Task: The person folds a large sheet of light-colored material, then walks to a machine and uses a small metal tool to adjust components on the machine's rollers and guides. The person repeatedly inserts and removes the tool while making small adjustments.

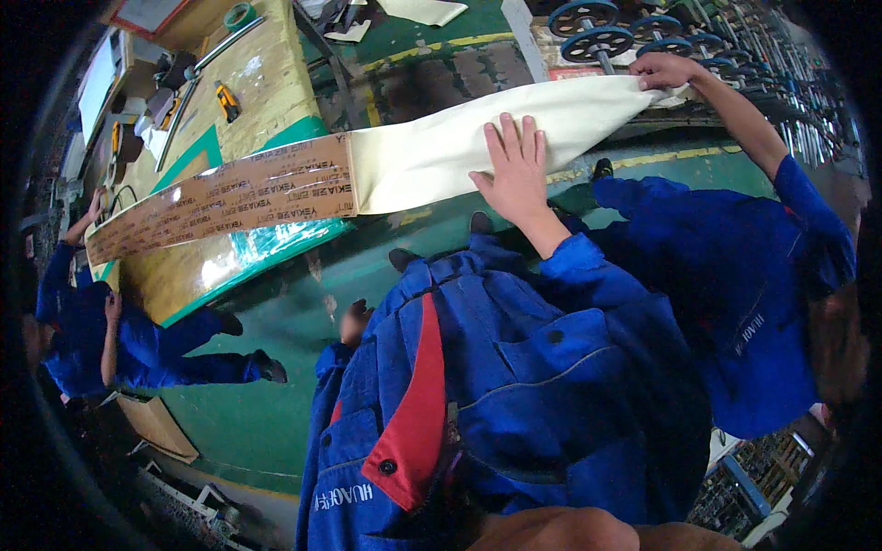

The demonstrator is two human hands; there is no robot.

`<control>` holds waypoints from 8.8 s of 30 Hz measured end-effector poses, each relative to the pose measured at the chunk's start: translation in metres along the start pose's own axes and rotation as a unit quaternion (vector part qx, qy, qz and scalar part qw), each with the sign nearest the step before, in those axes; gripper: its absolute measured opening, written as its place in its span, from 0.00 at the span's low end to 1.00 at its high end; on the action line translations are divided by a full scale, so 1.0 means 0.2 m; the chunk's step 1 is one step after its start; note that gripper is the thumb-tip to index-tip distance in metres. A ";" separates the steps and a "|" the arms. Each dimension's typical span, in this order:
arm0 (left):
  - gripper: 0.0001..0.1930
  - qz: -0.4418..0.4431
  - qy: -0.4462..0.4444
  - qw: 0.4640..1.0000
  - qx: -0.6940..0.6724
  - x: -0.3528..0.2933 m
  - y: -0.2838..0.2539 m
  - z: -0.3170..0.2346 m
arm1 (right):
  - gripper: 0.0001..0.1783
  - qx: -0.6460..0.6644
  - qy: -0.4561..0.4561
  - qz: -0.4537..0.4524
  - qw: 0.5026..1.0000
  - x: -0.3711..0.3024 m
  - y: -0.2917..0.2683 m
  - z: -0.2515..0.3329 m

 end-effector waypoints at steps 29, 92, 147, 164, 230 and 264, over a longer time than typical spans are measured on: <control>0.27 -0.038 0.003 0.999 0.022 0.00 0.03 0.06 | 0.39 -0.001 0.028 0.015 0.999 -0.11 -0.12 0.06; 0.28 -0.188 0.011 0.727 -0.660 0.39 -0.52 -0.95 | 0.31 0.068 -0.151 0.435 0.885 -0.55 0.30 0.35; 0.35 -0.158 0.353 0.662 -0.643 -0.18 -0.94 -1.81 | 0.44 0.382 -0.032 0.647 0.660 0.18 -0.65 0.23; 0.33 -0.213 0.400 0.632 -0.629 -0.43 -1.33 -2.04 | 0.47 0.509 0.010 0.500 0.701 0.24 -0.92 0.60; 0.38 -0.155 0.253 0.581 -0.758 -0.48 -1.14 -2.22 | 0.61 0.542 -0.092 0.569 0.612 0.12 -0.86 0.45; 0.26 -0.009 0.433 0.596 -0.676 -0.33 -1.16 -2.50 | 0.13 0.527 0.115 0.289 0.791 0.20 -1.04 0.11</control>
Point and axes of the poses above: each hand's wrist, its own x-axis towards the middle knuckle, its own y-axis out of the palm, z = x × y, the point moved 8 cm from there along x, towards the middle knuckle, and after that the axes turned 14 degrees about y, right-handed, at the moved point
